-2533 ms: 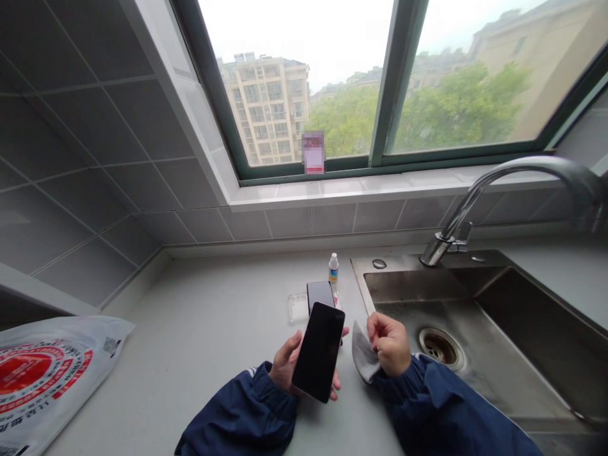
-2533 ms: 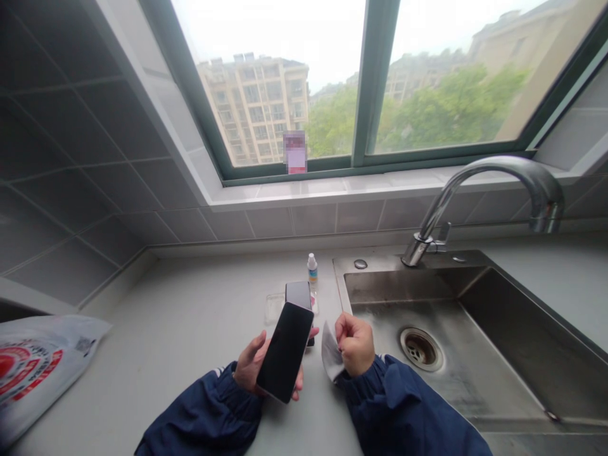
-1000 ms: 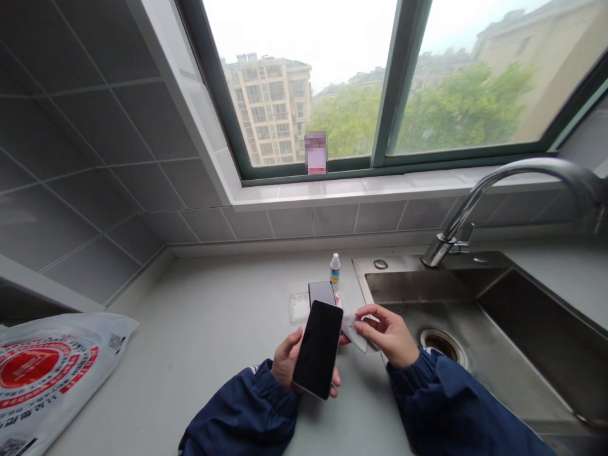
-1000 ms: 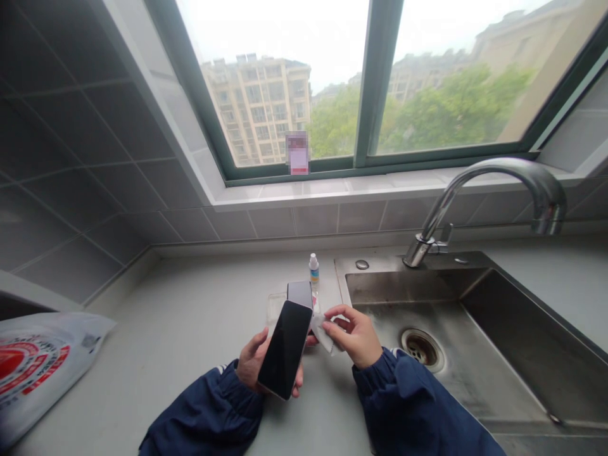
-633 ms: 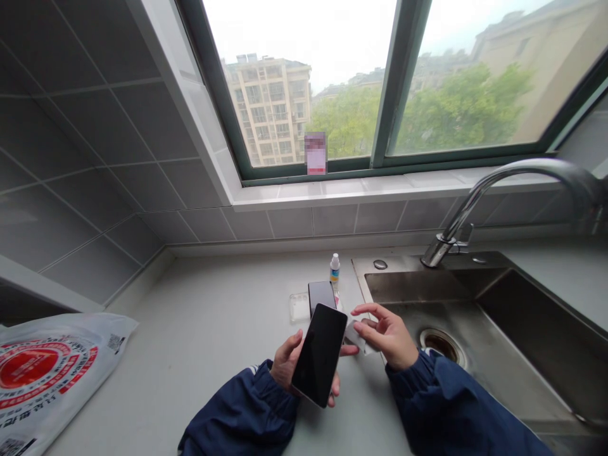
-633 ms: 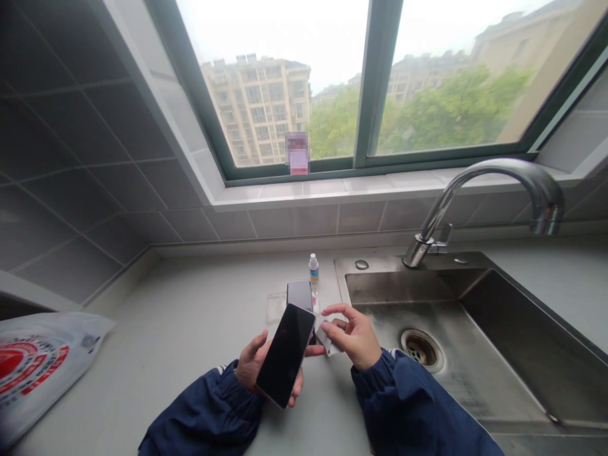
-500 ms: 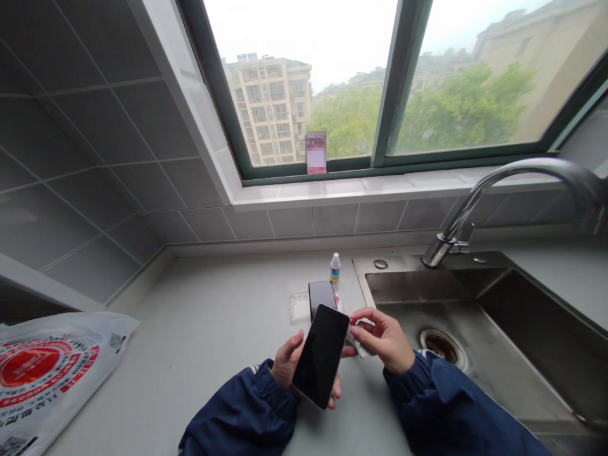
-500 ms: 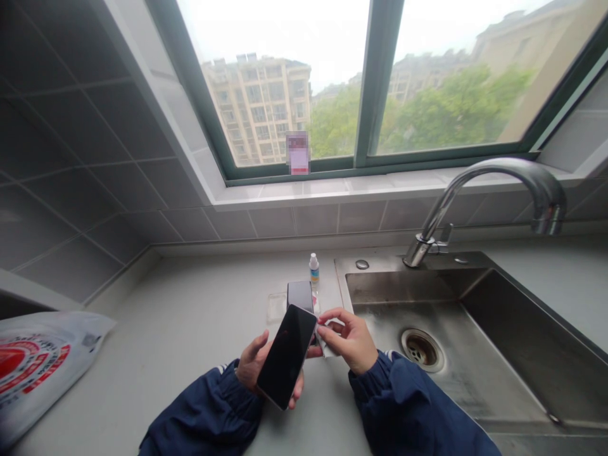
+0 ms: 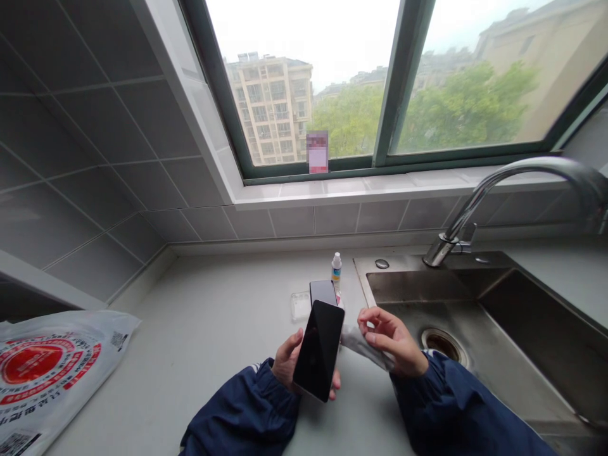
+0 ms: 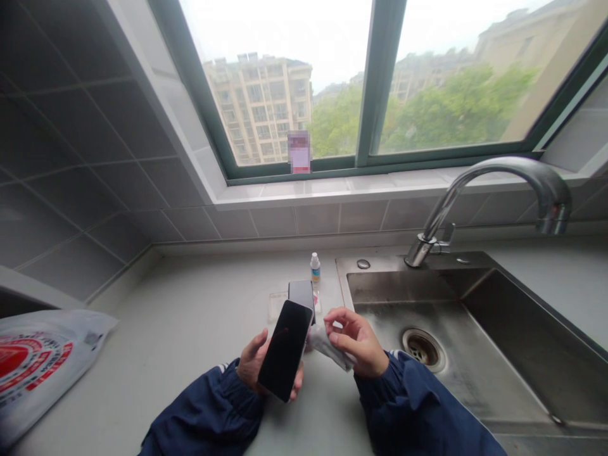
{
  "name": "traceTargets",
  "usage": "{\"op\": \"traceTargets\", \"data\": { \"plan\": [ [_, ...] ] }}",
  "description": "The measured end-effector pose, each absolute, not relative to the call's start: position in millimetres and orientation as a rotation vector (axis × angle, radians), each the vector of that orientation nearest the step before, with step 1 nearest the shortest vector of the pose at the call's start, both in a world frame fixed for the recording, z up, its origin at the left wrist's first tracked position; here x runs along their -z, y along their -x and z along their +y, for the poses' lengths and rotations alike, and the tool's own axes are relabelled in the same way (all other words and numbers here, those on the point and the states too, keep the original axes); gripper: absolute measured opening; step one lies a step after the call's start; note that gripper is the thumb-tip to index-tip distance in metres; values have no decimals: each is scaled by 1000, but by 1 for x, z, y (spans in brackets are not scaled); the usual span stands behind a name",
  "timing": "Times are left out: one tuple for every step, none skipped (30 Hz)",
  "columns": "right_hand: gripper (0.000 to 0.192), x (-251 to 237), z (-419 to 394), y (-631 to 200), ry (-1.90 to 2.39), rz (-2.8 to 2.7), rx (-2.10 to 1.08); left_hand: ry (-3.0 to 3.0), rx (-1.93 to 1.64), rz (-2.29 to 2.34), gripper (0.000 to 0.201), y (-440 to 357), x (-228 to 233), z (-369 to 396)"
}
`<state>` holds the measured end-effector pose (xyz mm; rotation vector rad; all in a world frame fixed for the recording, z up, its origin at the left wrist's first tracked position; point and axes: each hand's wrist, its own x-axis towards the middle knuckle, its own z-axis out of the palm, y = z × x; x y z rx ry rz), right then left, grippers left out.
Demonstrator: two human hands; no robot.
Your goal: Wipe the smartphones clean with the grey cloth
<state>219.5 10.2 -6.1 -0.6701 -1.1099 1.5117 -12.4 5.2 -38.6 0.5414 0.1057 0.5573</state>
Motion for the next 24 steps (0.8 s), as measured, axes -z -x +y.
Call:
{"op": "traceTargets", "data": {
  "plan": [
    [32,5,10,-220,666,-1120,-1525,-540,-573,107,75,13,41,5],
    [33,3,10,-220,667,-1132,-1540,-539,-588,111,75,14,43,6],
    [33,3,9,-220,675,-1145,-1555,-540,-598,115,75,14,44,7],
    [35,2,9,-220,687,-1155,-1567,-541,-606,121,75,14,45,7],
    [36,2,9,-220,706,-1159,-1574,-544,-613,125,77,14,44,8],
    [37,3,10,-219,733,-1158,-1576,-548,-621,128,79,14,43,8],
    [37,4,11,-218,768,-1150,-1573,-552,-628,129,81,14,42,8],
    [37,6,12,-217,810,-1139,-1568,-557,-633,130,84,13,40,8],
    [37,9,13,-217,857,-1127,-1567,-559,-637,128,86,13,38,8],
    [36,11,14,-216,907,-1116,-1571,-561,-640,126,87,13,36,7],
    [36,14,15,-215,957,-1110,-1582,-562,-642,125,87,13,35,7],
    [37,17,16,-214,1003,-1112,-1599,-564,-644,125,88,13,35,6],
    [39,19,17,-214,1043,-1125,-1621,-567,-645,126,88,13,35,6],
    [41,21,17,-213,1075,-1151,-1645,-570,-645,127,89,13,35,6],
    [43,22,17,-213,1099,-1186,-1666,-576,-644,127,90,14,36,5],
    [44,23,17,-213,1114,-1229,-1679,-582,-641,125,91,14,37,5],
    [44,24,16,-213,1123,-1275,-1683,-586,-638,119,92,14,37,5],
    [44,24,16,-213,1127,-1320,-1674,-592,-636,111,93,14,38,5],
    [43,24,15,-213,1128,-1362,-1655,-597,-634,102,93,14,38,5],
    [42,24,15,-213,1126,-1400,-1630,-603,-631,93,94,13,38,5],
    [41,23,15,-213,1122,-1435,-1606,-610,-627,88,95,13,38,5],
    [40,23,14,-214,1117,-1465,-1586,-617,-623,85,95,13,38,5],
    [39,22,14,-214,1111,-1490,-1570,-622,-620,86,95,13,38,5],
    [39,22,14,-214,1104,-1509,-1560,-627,-620,92,94,13,38,5]
  ]
}}
